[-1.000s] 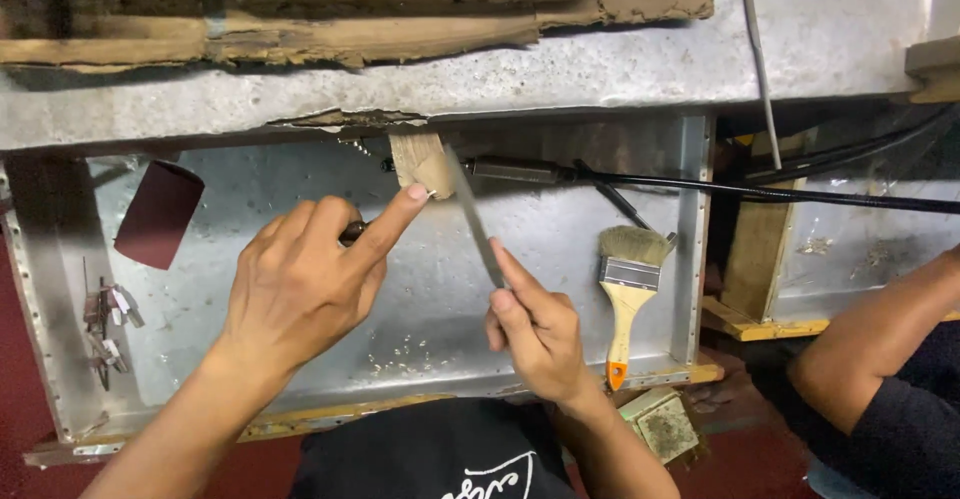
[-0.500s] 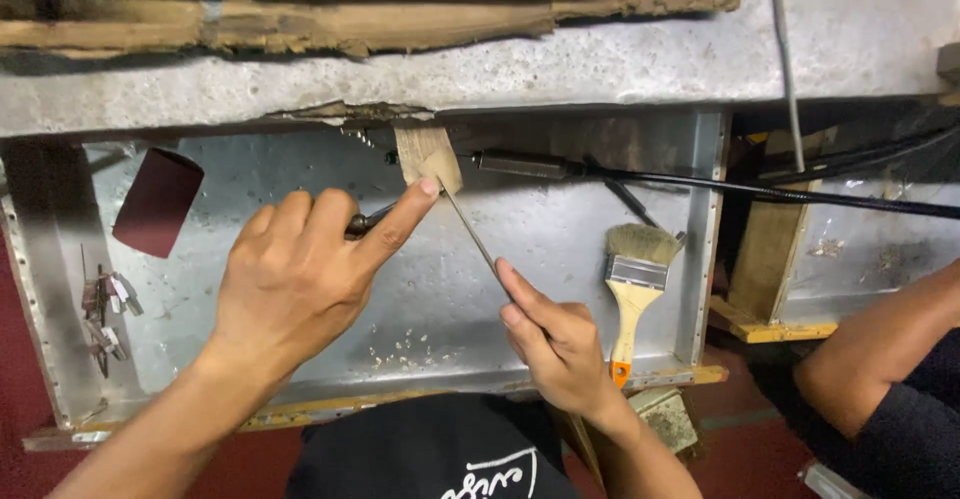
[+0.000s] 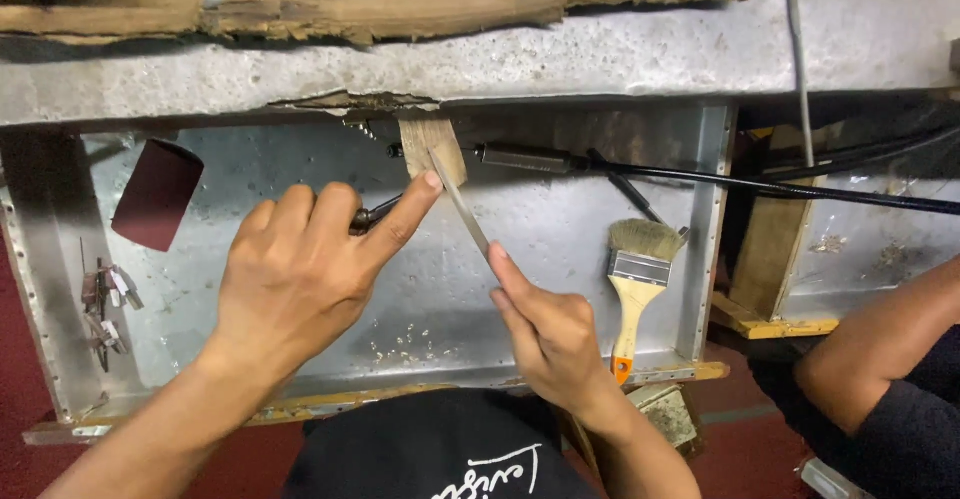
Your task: Filing and shaping a small metal jewelry component using a hand file and pliers at a workbench.
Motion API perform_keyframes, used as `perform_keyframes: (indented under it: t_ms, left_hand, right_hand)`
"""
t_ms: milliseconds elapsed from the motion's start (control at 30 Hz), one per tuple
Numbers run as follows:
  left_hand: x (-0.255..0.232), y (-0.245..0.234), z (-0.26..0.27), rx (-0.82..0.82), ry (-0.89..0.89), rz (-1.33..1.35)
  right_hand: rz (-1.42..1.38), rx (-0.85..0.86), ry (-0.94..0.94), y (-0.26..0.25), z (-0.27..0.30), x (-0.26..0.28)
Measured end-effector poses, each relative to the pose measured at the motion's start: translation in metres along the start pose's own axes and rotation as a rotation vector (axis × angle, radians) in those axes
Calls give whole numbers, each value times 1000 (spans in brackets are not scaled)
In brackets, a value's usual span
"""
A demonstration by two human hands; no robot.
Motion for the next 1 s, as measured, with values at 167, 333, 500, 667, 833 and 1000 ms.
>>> perform_keyframes:
  t_ms: [167,333,500,667,833,1000]
  left_hand:
    - [0,1,1,-13,6,-10]
    - [1,-1,-1,-27,3,8]
    - [0,0,1,-28,-1,7]
    - [6,-3,-4,228,-18,783]
    - [-26,0,11,589,46,1452]
    - [-43,13,29,919,-23,1578]
  right_hand:
    - [85,11,9,0,8,3]
    - [148,10,-20,-5,7,8]
    - [198,28,-12,-2,-3,10]
    - [-86,-28,81,-20,-16,0]
    - [-238,-161,35,-38,-12,-5]
    - [-332,-147,-79,-34,-12,3]
Point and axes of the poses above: each hand's wrist, its own z-axis away from the middle knuckle, its own y-axis out of the palm, x = y × z, the point moved 10 cm from there along -z, towards the middle knuckle, and after that the axes turned 15 degrees about x, right-handed, at the moved point
